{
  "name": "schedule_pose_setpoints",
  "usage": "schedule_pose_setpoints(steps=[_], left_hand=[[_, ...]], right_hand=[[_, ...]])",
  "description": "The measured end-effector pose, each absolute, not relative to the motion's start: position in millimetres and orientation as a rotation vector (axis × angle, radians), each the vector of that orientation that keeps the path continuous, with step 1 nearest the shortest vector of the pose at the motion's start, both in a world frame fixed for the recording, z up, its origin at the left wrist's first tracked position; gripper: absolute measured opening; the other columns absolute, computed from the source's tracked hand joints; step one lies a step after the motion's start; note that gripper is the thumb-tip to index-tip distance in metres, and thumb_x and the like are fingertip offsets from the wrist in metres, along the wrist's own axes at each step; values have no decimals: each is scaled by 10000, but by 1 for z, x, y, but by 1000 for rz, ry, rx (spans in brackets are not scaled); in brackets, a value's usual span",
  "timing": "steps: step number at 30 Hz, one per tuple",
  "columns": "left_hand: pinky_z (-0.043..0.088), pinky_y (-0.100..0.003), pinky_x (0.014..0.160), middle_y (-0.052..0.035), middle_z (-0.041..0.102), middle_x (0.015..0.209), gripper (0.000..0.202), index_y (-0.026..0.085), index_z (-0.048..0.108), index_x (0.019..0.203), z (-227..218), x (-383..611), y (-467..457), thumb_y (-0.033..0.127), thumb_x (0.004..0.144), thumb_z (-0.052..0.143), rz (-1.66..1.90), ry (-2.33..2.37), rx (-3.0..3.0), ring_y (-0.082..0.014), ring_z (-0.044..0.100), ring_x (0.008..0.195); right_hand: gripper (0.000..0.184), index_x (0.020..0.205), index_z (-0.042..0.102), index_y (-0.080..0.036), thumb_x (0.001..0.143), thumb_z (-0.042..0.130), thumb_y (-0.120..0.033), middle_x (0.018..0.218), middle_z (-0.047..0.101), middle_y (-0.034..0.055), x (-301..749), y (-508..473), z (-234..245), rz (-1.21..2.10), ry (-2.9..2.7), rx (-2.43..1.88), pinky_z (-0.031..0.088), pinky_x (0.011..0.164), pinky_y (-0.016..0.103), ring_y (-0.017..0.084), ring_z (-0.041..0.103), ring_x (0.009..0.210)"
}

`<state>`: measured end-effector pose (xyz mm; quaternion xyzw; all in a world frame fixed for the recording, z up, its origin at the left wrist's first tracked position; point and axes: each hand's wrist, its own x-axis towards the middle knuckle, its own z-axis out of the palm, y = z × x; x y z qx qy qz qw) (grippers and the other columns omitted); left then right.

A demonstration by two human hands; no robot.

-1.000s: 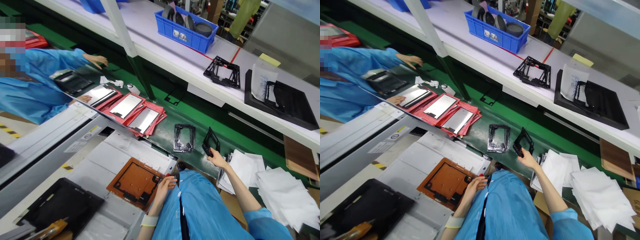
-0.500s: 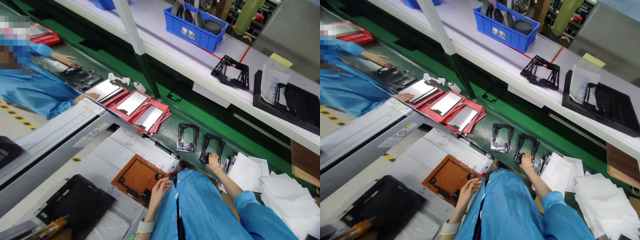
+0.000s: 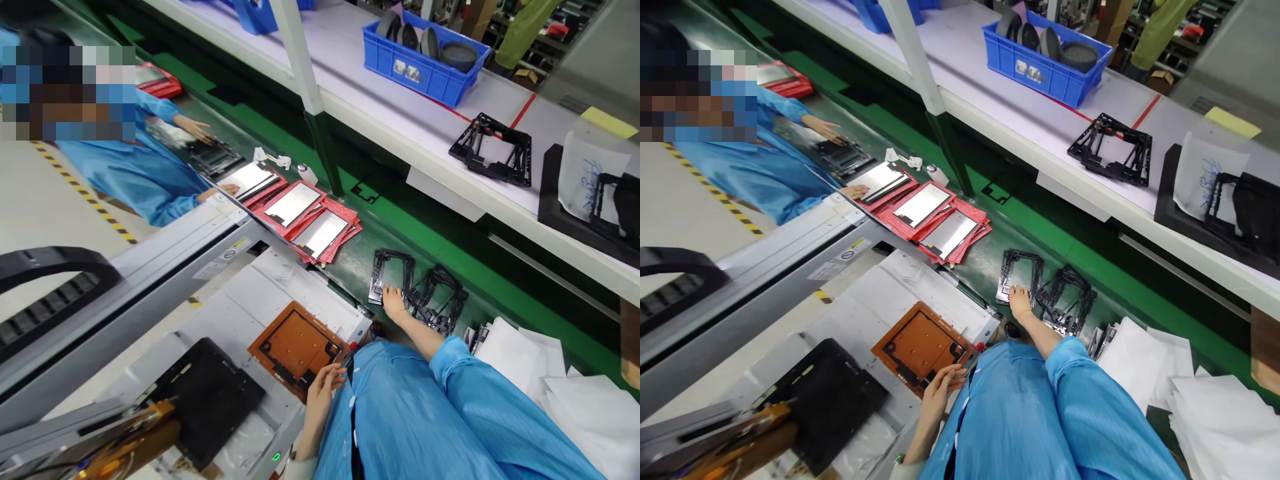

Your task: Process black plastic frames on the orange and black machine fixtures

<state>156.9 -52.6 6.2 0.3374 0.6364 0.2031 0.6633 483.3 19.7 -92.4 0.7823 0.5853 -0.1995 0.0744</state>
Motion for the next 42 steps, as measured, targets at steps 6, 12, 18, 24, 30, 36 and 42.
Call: schedule_pose_setpoints(steps=[6,12,18,24,30,36,42], left_hand=[[628,-447,816,-124,836,903,725,208,751,948,3,157,-58,841,598,792,453,1466,781,-284,773,781],[623,-436,801,-125,831,908,713,203,745,953,2,161,-53,833,620,786,453,1429,802,-281,772,778],[612,-422,795,-130,829,892,720,192,742,947,5,171,-49,833,621,785,442,1399,823,-269,765,770],[602,-400,800,-127,840,937,653,191,750,978,10,184,-42,775,688,777,465,1324,804,-252,764,788],[605,-401,801,-144,841,980,617,183,755,1011,10,196,-39,730,727,762,453,1253,837,-267,774,825],[625,-431,810,-154,839,968,637,172,762,1046,3,197,-40,722,726,738,436,1272,859,-288,777,840],[623,-428,809,-153,841,976,609,180,748,983,3,197,-44,724,712,723,443,1298,870,-282,779,823]], right_hand=[[596,1383,548,-45,807,700,-69,1260,708,262,485,3,-90,-690,1794,2276,300,1163,465,340,660,1183],[514,1309,546,-98,818,670,-181,1280,678,217,468,-8,-66,-818,1894,2356,338,1159,473,326,613,1189],[446,1166,566,-220,728,633,-272,1018,693,58,449,1,-13,-1470,1937,2948,496,929,392,264,611,970],[199,731,461,-281,626,567,-412,539,357,-16,496,-1,58,-3169,1048,2879,531,739,424,289,599,757],[361,801,534,-271,447,572,-329,458,197,-74,518,-17,96,-3972,189,2110,386,557,312,243,462,596],[416,857,569,-240,442,584,-254,515,346,-95,507,-19,112,-4091,-153,2047,330,544,287,113,232,464],[360,836,535,-236,489,629,-242,564,355,-114,509,-12,118,-4151,-114,2096,372,557,302,54,116,439]])
